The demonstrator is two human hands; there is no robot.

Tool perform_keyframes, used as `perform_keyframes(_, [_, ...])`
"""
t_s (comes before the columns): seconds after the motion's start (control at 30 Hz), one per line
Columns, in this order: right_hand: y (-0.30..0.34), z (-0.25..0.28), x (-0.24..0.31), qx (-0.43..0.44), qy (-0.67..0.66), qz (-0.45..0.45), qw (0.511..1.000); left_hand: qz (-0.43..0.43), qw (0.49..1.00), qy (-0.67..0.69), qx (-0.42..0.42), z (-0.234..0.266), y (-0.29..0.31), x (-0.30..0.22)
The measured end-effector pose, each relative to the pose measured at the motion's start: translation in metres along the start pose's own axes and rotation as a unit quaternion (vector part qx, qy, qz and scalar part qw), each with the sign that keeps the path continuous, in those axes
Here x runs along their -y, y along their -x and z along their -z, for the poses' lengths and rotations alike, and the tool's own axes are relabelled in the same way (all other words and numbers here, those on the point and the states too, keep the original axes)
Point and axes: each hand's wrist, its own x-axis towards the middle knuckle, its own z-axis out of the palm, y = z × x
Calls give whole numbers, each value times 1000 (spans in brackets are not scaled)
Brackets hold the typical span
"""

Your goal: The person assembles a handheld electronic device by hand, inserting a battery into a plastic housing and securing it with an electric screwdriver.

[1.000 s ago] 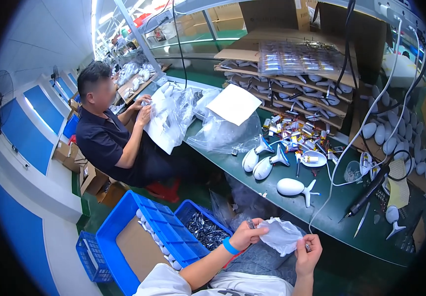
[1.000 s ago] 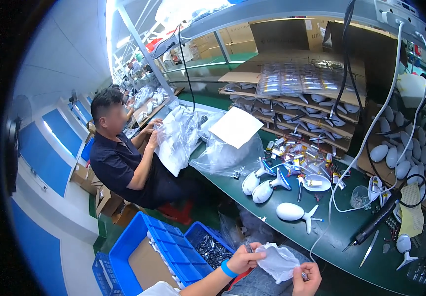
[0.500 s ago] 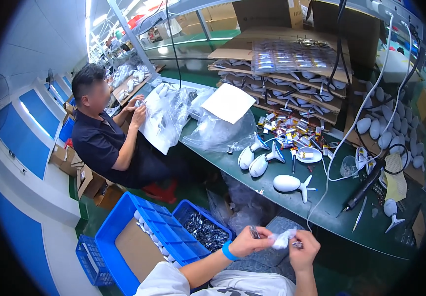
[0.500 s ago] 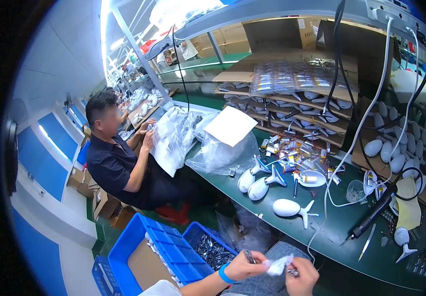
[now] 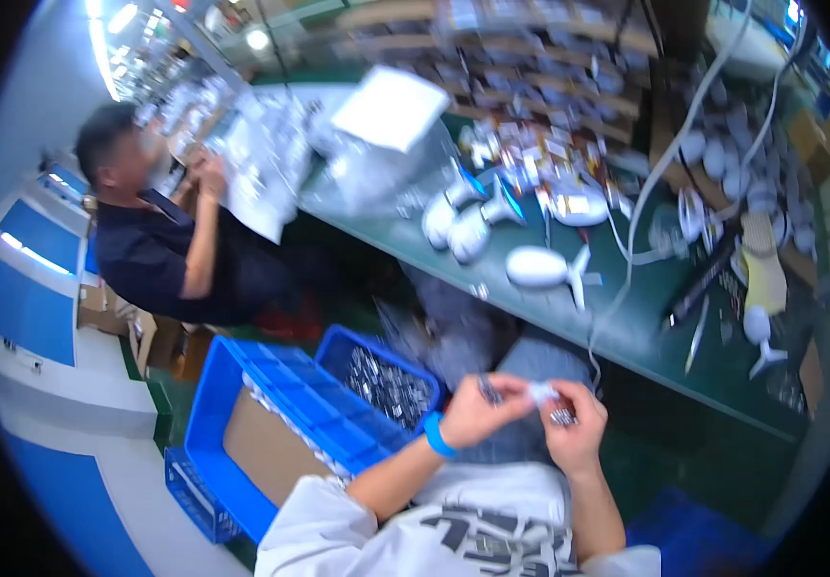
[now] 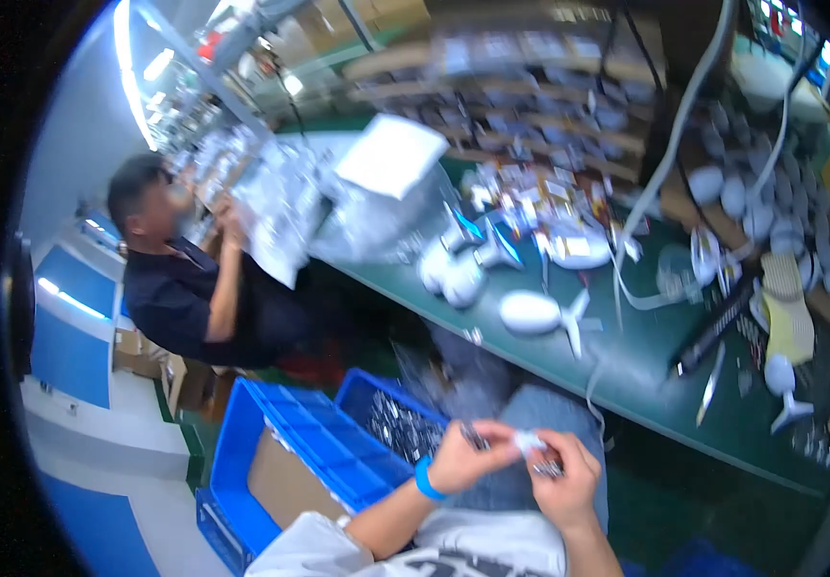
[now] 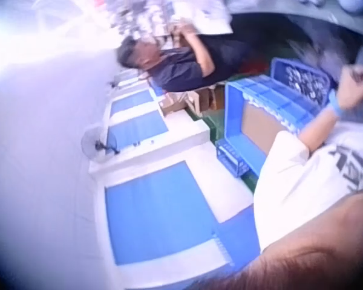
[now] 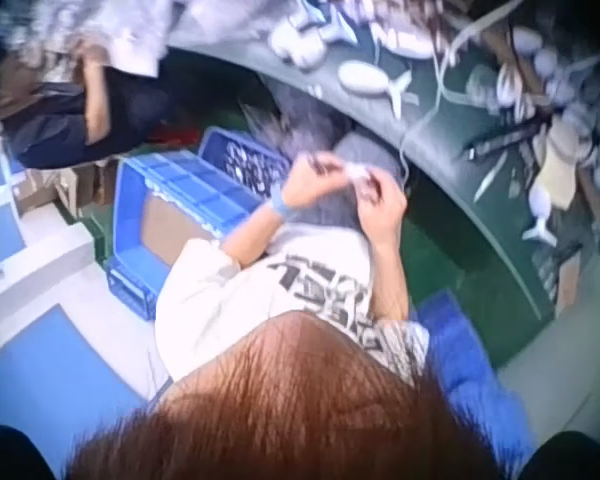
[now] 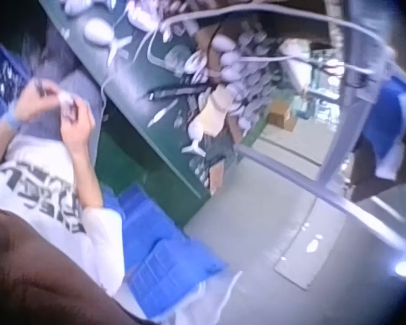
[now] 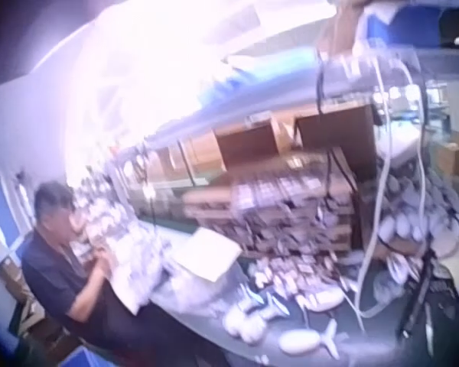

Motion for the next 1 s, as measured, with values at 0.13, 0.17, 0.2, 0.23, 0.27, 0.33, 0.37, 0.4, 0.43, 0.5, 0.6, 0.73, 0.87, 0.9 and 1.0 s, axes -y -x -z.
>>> perform_keyframes(0.13, [1,-8,-6,10,104,152,983,134,958,252,11,3,-7,29])
perform_keyframes(0.17, [3,-8,-10,25,128,173,976,162,939,302,14,2,-7,36])
perform_keyframes(0.2, [6,-4,-16,58,128,167,976,187,934,305,5,-1,-6,39])
perform_keyframes(0.23, [9,-3,-20,63,130,162,976,192,931,309,4,-2,-4,43])
perform_keyframes(0.27, [11,-3,-22,85,142,154,974,198,924,327,-17,-3,0,46])
perform_keyframes(0.33, [20,-5,-25,127,150,144,970,191,914,358,-31,-4,9,48])
perform_keyframes(0.37, [23,-9,-24,148,145,144,968,170,922,341,-66,-9,11,46])
perform_keyframes(0.4, [27,-14,-19,168,138,121,969,150,928,324,-101,-16,11,38])
perform_keyframes(0.43, [30,-20,-23,157,90,95,979,138,940,296,-101,-8,10,40])
perform_keyframes(0.5, [25,-24,-24,154,18,52,987,92,967,201,-123,17,3,46])
perform_keyframes(0.6, [17,-15,-14,129,2,-69,989,60,940,9,-335,75,-41,77])
perform_keyframes(0.73, [17,-21,-31,101,-82,-147,981,-21,871,-64,-487,189,-110,205])
perform_keyframes(0.87, [20,-8,-29,75,-167,-226,957,137,821,-324,-449,210,-134,203])
perform_keyframes(0.9, [20,-3,-29,78,-196,-249,945,149,814,-344,-443,217,-137,205])
perform_keyframes(1.0, [17,8,-30,77,-240,-277,927,150,793,-443,-390,229,-140,205])
